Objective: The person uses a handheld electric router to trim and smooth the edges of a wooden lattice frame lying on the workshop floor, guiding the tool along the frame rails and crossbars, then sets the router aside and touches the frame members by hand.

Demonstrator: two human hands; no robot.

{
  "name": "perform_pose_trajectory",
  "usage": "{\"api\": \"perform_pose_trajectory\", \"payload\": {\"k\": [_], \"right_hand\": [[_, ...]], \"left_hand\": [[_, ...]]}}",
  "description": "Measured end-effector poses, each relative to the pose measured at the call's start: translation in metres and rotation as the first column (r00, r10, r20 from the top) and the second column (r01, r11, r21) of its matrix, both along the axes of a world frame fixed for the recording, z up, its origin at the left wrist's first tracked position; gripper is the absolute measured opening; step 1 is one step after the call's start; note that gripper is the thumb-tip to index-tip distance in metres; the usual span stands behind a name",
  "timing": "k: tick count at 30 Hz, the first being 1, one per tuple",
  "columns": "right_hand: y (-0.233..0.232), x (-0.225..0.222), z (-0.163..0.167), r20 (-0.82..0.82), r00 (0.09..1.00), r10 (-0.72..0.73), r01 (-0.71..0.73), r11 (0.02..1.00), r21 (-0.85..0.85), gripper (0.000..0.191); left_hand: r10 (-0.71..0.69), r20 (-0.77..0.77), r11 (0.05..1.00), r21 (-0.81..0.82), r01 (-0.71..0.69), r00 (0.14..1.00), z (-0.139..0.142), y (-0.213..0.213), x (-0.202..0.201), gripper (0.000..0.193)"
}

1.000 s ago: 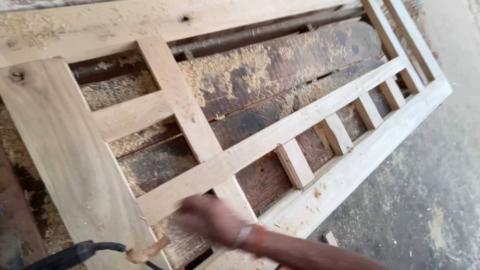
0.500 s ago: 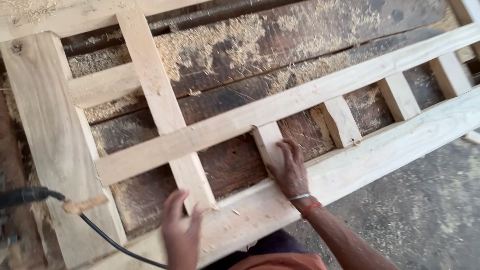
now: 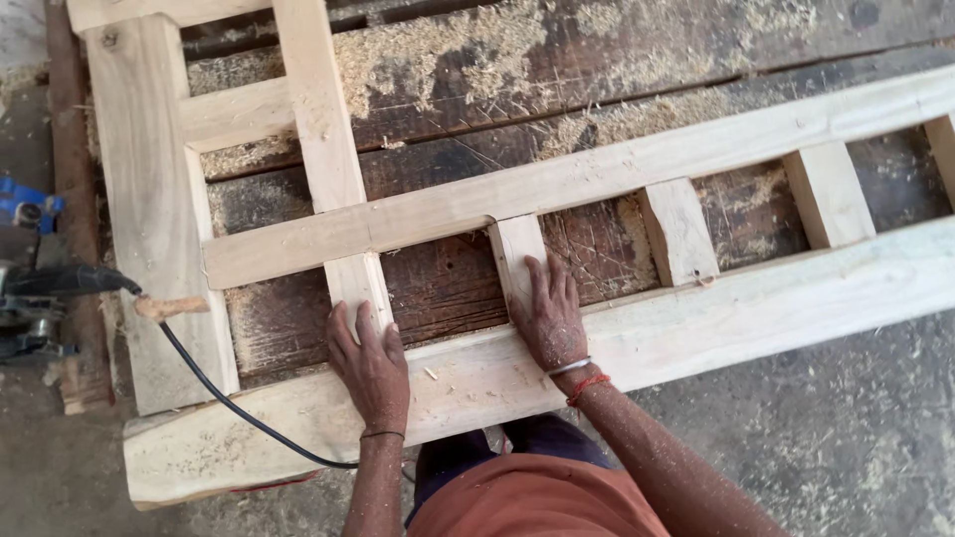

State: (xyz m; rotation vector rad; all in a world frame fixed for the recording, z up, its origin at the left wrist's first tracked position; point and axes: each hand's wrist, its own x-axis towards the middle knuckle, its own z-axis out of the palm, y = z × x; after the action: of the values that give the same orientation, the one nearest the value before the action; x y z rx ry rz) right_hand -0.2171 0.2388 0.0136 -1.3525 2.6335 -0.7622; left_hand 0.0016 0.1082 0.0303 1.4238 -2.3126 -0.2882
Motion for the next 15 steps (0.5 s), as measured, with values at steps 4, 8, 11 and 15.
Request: {"api": "perform_pose_trajectory", "payload": {"k": [4,8,11,15], "right_hand": [[0.0,0.001,0.002,-0.044,0.999,-0.002,0.003,1.0,0.022,0.057],[0.001,-0.001,0.003,0.099,0.995,-0.028,0.028,1.0,0.002,0.055],[0.001,-0.005,-0.001,0.102,0.994,-0.042,0.044,0.999,-0.008,0.055],[0.002,-0.01,-0.008,0.102,0.988,-0.113,0.11,0.994,0.027,0.056]], "left_hand": [[-0.009,0.018,0.999,-0.032,0.01,1.0,-0.005,-0.001,0.0,0.049],[0.061,-0.026,0.998,-0.032,-0.062,0.998,0.002,0.001,-0.006,0.046],[0.086,-0.092,0.996,0.013,-0.085,0.992,0.008,0.001,-0.009,0.045],[0.097,-0.13,0.994,0.072,-0.088,0.987,0.013,0.001,-0.008,0.041]]}}
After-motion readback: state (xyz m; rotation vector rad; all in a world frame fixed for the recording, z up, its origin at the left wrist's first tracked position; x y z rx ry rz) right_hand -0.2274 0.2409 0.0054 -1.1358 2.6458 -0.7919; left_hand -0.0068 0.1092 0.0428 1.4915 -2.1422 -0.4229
